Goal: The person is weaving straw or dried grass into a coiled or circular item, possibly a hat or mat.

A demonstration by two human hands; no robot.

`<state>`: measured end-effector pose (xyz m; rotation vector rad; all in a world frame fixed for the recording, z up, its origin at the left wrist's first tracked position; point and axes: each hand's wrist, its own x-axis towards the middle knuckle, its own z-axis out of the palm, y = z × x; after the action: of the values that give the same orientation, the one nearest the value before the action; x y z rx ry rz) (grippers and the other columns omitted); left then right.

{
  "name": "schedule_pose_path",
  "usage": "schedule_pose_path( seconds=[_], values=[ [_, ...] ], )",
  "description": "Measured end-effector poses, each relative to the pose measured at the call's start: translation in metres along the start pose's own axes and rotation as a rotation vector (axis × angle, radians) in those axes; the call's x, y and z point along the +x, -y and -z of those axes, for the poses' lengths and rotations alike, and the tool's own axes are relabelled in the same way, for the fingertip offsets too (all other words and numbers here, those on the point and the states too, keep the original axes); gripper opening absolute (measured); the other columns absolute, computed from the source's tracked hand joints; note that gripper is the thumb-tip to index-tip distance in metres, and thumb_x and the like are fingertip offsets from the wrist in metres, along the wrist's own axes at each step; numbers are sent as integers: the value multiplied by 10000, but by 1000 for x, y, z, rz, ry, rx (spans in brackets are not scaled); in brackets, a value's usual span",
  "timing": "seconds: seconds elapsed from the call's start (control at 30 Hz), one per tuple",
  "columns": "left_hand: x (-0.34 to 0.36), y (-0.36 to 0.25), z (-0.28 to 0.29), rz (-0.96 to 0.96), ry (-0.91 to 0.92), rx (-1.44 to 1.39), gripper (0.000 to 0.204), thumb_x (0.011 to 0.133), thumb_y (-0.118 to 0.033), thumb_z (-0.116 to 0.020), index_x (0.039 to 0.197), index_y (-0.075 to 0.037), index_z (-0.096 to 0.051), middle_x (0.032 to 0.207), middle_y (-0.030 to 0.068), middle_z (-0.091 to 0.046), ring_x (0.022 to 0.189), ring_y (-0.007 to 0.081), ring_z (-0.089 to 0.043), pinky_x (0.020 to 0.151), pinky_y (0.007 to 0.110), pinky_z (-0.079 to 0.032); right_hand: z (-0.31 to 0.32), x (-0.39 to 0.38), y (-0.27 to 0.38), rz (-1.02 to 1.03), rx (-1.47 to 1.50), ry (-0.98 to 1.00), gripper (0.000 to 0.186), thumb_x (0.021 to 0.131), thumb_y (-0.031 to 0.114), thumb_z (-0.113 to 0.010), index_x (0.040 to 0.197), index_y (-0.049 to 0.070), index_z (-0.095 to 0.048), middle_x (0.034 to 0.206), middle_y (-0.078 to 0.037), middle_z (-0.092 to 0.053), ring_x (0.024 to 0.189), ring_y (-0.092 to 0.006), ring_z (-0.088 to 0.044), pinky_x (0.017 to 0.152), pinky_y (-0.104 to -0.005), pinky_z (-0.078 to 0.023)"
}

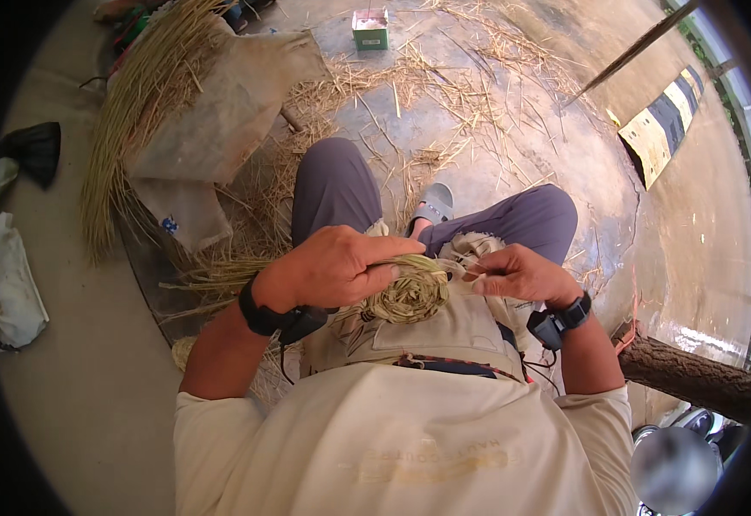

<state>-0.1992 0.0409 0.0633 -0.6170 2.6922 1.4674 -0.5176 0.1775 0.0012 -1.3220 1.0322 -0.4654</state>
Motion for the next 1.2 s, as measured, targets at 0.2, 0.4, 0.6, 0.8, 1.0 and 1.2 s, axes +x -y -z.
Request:
schedule_pose_path(
  seconds=[0.2, 0.4, 0.6, 0.8, 1.0, 1.2],
  values=[
    [13, 4, -8, -83, -9, 41, 390, 957, -125, -682, 1346, -113, -694, 1038, 187, -756, 904, 363, -747, 748, 386, -579, -12, 20, 13, 327, 753, -212, 447, 1101, 372, -577, 1035, -37, -743, 1110, -132, -762, 968, -252, -707, 825, -332, -553],
    [12, 2, -18, -149, -129, 118, 330, 939, -207, -690, 1263, -157, -729, 877, 178, -740, 789, 377, -722, 689, 464, -574, -7, 51, 19, 179, 1216, -336, 402, 1105, 367, -574, 1064, -5, -722, 792, -38, -628, 643, -145, -562, 565, -291, -450],
    [-1, 6, -23, -175, -185, 112, 409, 966, -200, -655, 1359, -88, -655, 892, 188, -743, 807, 397, -719, 704, 478, -572, -35, 36, 32, 167, -234, -319, 431, 1074, 350, -644, 867, -22, -710, 600, -102, -527, 522, -170, -482, 522, -363, -412],
    [-15, 7, -10, -22, -28, 131, 280, 999, -122, -622, 1241, 15, -645, 915, 246, -702, 819, 450, -691, 693, 482, -543, -38, 19, 37, 161, -190, -280, 428, 1018, 374, -724, 829, -9, -689, 608, -148, -487, 530, -211, -433, 534, -389, -403],
    [-8, 7, -35, -30, -182, -25, 189, 1001, -92, -609, 1142, 29, -643, 841, 266, -665, 782, 459, -674, 658, 481, -514, -38, 10, 27, 117, -162, -272, 412, 993, 332, -765, 799, -6, -633, 598, -102, -445, 554, -173, -387, 526, -382, -352],
    [13, -3, -40, -115, -201, 2, 150, 1010, -163, -609, 1019, -13, -612, 795, 242, -657, 759, 461, -660, 637, 514, -512, -27, -15, 11, -76, 404, -430, 377, 1050, 348, -687, 899, 3, -693, 621, 6, -511, 578, -78, -434, 530, -269, -354]
  ],
)
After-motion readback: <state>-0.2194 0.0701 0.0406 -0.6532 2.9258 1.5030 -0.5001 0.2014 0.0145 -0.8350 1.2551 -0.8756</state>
